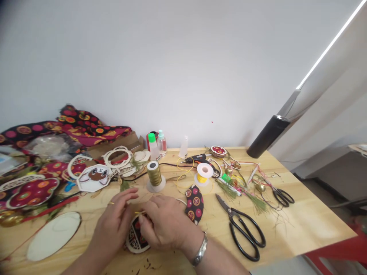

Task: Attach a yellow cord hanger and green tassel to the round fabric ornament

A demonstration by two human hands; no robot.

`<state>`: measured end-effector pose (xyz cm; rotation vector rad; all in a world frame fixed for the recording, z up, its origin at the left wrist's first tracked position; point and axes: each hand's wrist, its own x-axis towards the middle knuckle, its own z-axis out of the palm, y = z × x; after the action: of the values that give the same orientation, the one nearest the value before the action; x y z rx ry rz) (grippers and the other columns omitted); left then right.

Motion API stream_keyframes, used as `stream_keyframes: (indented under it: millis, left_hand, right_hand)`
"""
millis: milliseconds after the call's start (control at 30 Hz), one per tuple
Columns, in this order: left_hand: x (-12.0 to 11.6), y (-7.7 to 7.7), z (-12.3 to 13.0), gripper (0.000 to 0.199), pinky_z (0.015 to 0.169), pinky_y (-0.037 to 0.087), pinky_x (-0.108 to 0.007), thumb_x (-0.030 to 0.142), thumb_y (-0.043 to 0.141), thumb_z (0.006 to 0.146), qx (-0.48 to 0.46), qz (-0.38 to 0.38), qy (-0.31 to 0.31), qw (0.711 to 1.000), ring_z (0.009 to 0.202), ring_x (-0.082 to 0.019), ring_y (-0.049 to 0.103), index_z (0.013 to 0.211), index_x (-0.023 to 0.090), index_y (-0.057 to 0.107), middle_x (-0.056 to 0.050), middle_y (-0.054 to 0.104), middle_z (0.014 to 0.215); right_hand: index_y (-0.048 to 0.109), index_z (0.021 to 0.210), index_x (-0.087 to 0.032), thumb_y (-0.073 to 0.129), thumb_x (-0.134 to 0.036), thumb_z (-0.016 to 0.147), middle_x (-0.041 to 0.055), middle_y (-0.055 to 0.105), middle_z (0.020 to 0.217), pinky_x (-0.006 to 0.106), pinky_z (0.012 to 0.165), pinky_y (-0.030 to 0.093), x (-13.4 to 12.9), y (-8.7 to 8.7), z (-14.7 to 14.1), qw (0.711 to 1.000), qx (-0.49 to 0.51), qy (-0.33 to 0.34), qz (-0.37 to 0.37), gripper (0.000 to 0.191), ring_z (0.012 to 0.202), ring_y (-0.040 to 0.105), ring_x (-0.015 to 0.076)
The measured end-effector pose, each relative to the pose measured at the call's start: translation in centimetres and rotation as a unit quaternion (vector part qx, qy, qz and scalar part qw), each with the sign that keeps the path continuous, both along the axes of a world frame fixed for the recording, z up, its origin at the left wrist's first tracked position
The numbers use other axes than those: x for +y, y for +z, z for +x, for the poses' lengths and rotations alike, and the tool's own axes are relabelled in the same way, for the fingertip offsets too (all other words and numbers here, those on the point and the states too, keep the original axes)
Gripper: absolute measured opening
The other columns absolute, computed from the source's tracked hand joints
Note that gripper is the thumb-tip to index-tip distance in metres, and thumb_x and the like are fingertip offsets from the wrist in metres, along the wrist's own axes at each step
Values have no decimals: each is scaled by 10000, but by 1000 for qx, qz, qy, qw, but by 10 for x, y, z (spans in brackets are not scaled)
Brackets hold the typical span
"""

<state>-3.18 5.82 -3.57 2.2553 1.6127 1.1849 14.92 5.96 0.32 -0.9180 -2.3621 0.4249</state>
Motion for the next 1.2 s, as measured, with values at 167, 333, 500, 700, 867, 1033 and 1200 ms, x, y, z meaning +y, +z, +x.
stream_keyframes:
  millis: [167,333,500,700,867,1033,1200]
  left_hand:
    - [2,6,-2,184,903,474,-439,164,395,875,-22,8,21,999,1101,-266,541,985,218,532,-110,534,1163]
    - [3,5,-3,188,926,443,-413,173,410,876,-27,22,4,999,1129,-268,497,1019,214,525,-105,494,1180]
    - [1,6,-2,191,901,438,-395,178,414,887,-24,43,-7,999,1102,-257,503,1041,205,524,-103,501,1165]
    - [-1,8,-1,198,907,425,-377,157,453,876,-31,53,-18,998,1112,-249,501,1054,201,527,-105,496,1185]
    - [-4,9,1,215,938,405,-354,140,465,871,-48,51,-31,997,1126,-234,491,1067,201,529,-98,481,1204]
    - [-6,13,3,210,948,389,-323,135,477,867,-56,59,-41,996,1117,-218,497,1060,199,530,-90,483,1200]
    - [-7,15,2,209,945,392,-321,139,467,871,-61,55,-35,996,1112,-218,500,1060,204,529,-85,484,1201]
  right_hand:
    - [607,905,-172,446,-202,806,50,627,799,315,751,434,4,-2,-2,997,-52,44,32,192,732,527,183]
    - [608,923,-165,489,-185,773,48,641,895,346,899,381,5,0,-2,997,-43,45,46,193,874,530,182]
    - [619,913,-170,521,-285,867,57,640,941,343,839,395,-7,23,2,996,-48,-50,57,157,903,519,192]
    - [656,719,-194,521,-117,830,51,651,805,302,763,385,17,55,77,935,-157,-318,19,191,825,530,188]
    - [676,645,-136,565,-305,804,146,648,711,333,626,369,57,57,168,822,-185,-532,-80,258,752,571,264]
    - [595,438,-163,665,-341,677,24,500,387,279,473,300,72,35,197,806,-134,-548,-180,306,447,499,169]
    - [638,535,-157,600,-268,688,15,531,419,267,452,311,71,44,200,808,-7,-566,-164,192,455,492,159]
